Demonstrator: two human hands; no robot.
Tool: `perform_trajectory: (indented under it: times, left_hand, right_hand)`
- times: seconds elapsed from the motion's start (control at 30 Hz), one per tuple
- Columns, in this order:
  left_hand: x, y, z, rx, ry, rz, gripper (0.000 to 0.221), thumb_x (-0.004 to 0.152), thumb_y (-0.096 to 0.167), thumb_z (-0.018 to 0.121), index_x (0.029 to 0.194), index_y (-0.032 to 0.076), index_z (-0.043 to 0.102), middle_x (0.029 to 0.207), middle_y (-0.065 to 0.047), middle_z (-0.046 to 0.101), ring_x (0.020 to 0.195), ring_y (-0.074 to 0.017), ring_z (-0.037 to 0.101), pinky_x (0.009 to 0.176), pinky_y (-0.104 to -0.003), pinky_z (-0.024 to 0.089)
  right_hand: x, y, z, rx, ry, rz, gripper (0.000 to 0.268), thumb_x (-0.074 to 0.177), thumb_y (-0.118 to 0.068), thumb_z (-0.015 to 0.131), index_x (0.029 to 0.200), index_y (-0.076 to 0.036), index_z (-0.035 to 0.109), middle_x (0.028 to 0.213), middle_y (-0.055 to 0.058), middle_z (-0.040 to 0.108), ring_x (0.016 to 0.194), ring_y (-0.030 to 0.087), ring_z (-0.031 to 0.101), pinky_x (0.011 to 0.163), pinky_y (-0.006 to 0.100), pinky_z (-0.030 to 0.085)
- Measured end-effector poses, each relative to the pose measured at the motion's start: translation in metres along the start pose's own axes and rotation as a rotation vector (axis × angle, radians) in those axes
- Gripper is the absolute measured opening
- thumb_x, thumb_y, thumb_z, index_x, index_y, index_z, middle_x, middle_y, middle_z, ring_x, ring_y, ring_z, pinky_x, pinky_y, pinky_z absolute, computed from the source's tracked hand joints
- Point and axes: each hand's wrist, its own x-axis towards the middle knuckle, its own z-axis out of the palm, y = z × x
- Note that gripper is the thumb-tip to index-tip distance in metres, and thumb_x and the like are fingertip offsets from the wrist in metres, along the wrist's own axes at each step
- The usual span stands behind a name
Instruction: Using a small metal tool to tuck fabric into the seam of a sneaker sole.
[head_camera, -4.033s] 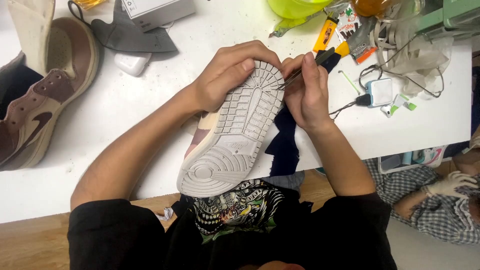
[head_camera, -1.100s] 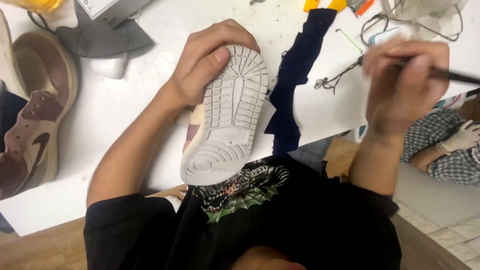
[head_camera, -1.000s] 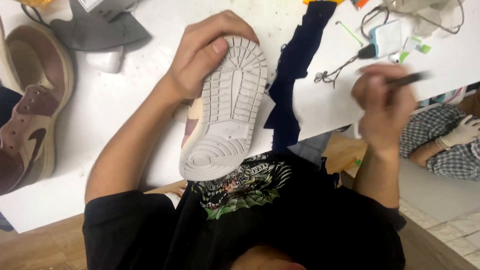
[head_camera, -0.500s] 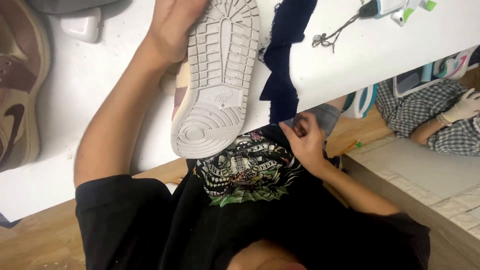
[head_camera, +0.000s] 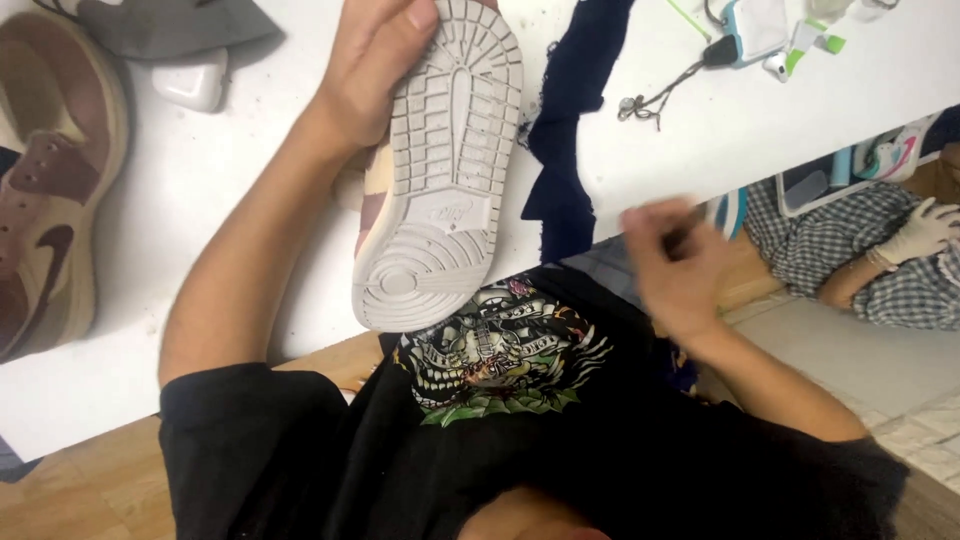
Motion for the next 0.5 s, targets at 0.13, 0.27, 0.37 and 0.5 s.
perform_trajectory:
  times: [0.13,0.27,0.37,0.5]
  left_hand:
    - [-0.004,0.001,-0.002,-0.031,0.023,-0.045,0.027,0.115,0.029,0.039,0.102,0.007,0.048,0.089,-0.002,0.049,0.081,-0.0158,0.051,0.075,-0.033,0.04]
    - [-0.007,-0.004,-0.005,-0.028,0.055,-0.088,0.025,0.114,0.032,0.043,0.101,0.012,0.048,0.091,0.0,0.049,0.084,-0.0139,0.051,0.077,-0.033,0.042]
    - [-0.011,-0.005,-0.005,-0.007,0.073,-0.081,0.021,0.114,0.026,0.042,0.101,0.012,0.047,0.095,0.001,0.047,0.09,-0.014,0.049,0.084,-0.036,0.042]
    - [-0.005,-0.001,-0.003,-0.021,0.054,-0.061,0.025,0.114,0.031,0.042,0.105,0.01,0.05,0.096,-0.001,0.051,0.09,-0.0149,0.053,0.083,-0.034,0.044]
  right_hand:
    - [-0.039,0.032,0.034,-0.258,-0.257,-0.323,0.02,0.095,-0.019,0.077,0.085,-0.005,0.066,0.053,-0.003,0.054,0.043,0.009,0.048,0.041,0.026,0.043]
    - [-0.048,0.069,0.049,-0.147,-0.242,-0.092,0.026,0.1,-0.018,0.073,0.111,0.003,0.063,0.058,-0.003,0.052,0.043,0.008,0.046,0.033,0.021,0.039]
    - [-0.042,0.092,0.063,-0.071,-0.079,0.146,0.052,0.087,-0.009,0.085,0.068,-0.011,0.036,0.059,-0.001,0.042,0.061,0.01,0.039,0.056,0.035,0.032]
    - [-0.043,0.07,0.055,0.16,-0.228,0.114,0.044,0.098,-0.011,0.071,0.061,-0.012,0.049,0.053,-0.001,0.046,0.045,0.009,0.04,0.044,0.025,0.034]
